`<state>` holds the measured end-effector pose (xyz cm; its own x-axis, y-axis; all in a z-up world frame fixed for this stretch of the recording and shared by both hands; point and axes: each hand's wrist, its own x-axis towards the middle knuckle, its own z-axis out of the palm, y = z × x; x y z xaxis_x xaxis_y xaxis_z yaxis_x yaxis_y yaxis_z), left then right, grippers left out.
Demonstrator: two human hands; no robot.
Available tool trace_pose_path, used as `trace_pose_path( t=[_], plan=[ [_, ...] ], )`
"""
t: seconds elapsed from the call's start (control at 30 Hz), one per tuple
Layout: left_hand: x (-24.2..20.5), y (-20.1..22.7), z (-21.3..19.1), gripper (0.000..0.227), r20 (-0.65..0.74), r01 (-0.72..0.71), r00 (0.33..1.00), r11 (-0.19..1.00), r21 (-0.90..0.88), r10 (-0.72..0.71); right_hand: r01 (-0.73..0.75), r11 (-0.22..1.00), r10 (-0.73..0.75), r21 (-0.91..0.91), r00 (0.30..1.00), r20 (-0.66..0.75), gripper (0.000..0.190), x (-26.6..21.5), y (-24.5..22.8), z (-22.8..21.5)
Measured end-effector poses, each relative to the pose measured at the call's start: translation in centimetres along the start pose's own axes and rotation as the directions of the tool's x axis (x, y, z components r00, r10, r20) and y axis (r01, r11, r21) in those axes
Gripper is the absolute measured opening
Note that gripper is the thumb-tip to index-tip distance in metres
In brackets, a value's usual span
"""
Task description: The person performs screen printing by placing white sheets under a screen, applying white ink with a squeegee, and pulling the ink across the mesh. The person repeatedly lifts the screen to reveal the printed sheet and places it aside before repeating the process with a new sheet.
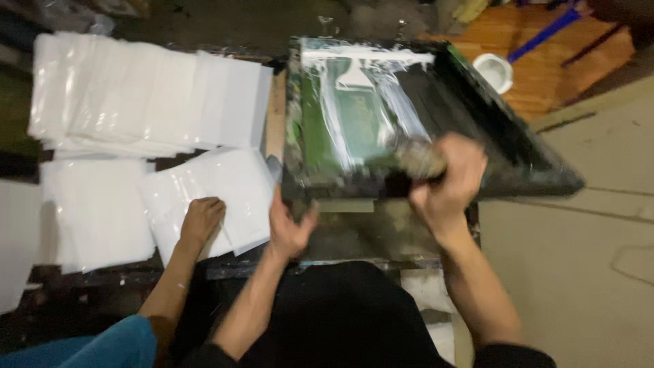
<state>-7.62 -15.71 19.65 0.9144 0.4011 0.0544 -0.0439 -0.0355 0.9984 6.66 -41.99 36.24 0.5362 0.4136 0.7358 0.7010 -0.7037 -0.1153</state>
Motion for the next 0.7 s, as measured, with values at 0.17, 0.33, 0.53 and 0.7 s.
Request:
trace_pose_path(
  t=[0.17,0.33,0.53,0.7],
  plan=[
    [9.0,-8.8,4.1,0.030,-0.089,0.319,0.944,0.948,0.009,-0.317,0.068,0.998,-0.062,0.007,0.946,-0.317,0.027,11.6,1.1,-0.7],
    [6.0,-22.4,10.3,0.053,-0.275,0.277,0.961,0.208,0.938,-0.042,0.034,0.994,-0.010,0.103,0.975,-0.221,0.031,16.9,0.5,-1.9],
    [5.2,-22.2,6.0,0.031,-0.314,0.519,0.844,0.513,0.684,-0.435,0.210,0.964,-0.180,0.163,0.966,-0.183,0.045,19.4,1.8,-2.1],
    [1.4,-19.5,-15.0,0.015,-0.678,0.617,0.677,0.724,0.309,-0.287,0.192,0.882,-0.144,0.431,0.979,-0.141,0.042,19.9,5.1,0.8]
  ],
)
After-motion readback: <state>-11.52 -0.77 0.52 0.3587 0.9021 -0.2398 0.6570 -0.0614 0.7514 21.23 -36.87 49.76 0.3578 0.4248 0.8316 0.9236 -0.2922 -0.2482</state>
